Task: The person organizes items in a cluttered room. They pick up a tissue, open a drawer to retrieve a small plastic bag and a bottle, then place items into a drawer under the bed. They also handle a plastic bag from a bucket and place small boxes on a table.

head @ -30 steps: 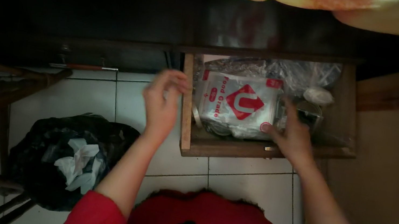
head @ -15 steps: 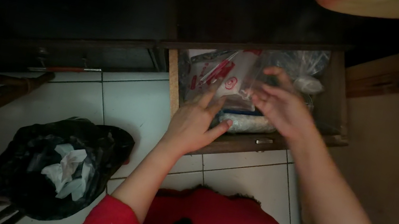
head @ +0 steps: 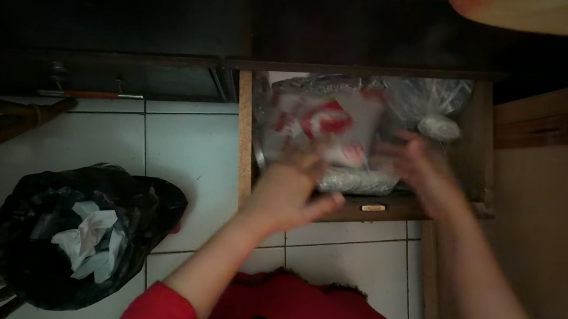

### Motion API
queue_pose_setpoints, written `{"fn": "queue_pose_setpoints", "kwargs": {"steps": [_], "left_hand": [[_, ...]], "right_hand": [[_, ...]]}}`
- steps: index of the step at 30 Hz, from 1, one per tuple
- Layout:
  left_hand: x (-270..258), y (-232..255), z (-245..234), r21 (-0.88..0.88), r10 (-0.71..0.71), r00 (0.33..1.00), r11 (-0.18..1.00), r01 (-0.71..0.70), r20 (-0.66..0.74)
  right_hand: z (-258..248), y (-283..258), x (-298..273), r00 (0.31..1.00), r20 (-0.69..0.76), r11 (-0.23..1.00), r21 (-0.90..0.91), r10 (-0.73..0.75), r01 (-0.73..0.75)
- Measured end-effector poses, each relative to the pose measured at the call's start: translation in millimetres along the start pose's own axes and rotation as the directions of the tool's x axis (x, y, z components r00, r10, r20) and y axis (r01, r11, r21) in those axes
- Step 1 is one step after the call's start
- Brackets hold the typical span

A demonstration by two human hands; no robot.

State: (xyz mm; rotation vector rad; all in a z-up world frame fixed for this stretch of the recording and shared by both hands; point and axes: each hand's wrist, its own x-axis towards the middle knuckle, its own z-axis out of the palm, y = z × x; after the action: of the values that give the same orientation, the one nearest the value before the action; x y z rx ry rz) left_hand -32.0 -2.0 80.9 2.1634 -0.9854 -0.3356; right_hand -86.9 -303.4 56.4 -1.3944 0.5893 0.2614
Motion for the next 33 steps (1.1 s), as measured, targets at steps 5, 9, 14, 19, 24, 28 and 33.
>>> {"fn": "queue_pose_setpoints", "kwargs": {"steps": [5,9,14,19,24,28,33], "left_hand": [[-3.8,6.3,5.6,-0.218,0.018,0.974,0.975,0.033,0.228],[-6.8,-0.4,-1.5,-0.381,-0.002,0.995,0.924,0.041,0.103],[-17.2,-6.0,-3.4,-0.327,-0.029,0.991,0.942,0.072,0.132],[-17.3,-42.2,-27.0,0.091,-0.035,0.926,0.993,0.074,-0.377],[-11.0,-61.7,-39.9,-0.523,-0.290,0.865,0.851,0.037,-0.409],[-9.5,-49.4,-27.8,-0.290,-0.231,0.896,0.949,0.122,-0.379],[-5.1,-49.9,-28.7,0.104,0.016,0.954,0.994,0.016,-0.299]], "right_hand": [[32.0,16.5,11.6,0.993,-0.115,0.982,-0.188,-0.034,0.011],[25.4,18.0,21.8,0.984,-0.134,0.990,-0.084,-0.120,0.110],[-32.1,9.0,11.7,0.874,-0.444,0.975,-0.181,-0.196,0.127],[-80.8,10.6,-11.1,0.869,-0.446,0.968,0.026,-0.213,0.250],[-89.9,22.8,-9.9,0.912,-0.406,0.947,0.310,0.056,0.080],[-71.7,29.7,8.8,0.969,-0.226,0.879,0.477,0.100,0.021],[-11.2,12.5,46.1,0.995,-0.098,0.905,0.425,0.017,0.026]]}}
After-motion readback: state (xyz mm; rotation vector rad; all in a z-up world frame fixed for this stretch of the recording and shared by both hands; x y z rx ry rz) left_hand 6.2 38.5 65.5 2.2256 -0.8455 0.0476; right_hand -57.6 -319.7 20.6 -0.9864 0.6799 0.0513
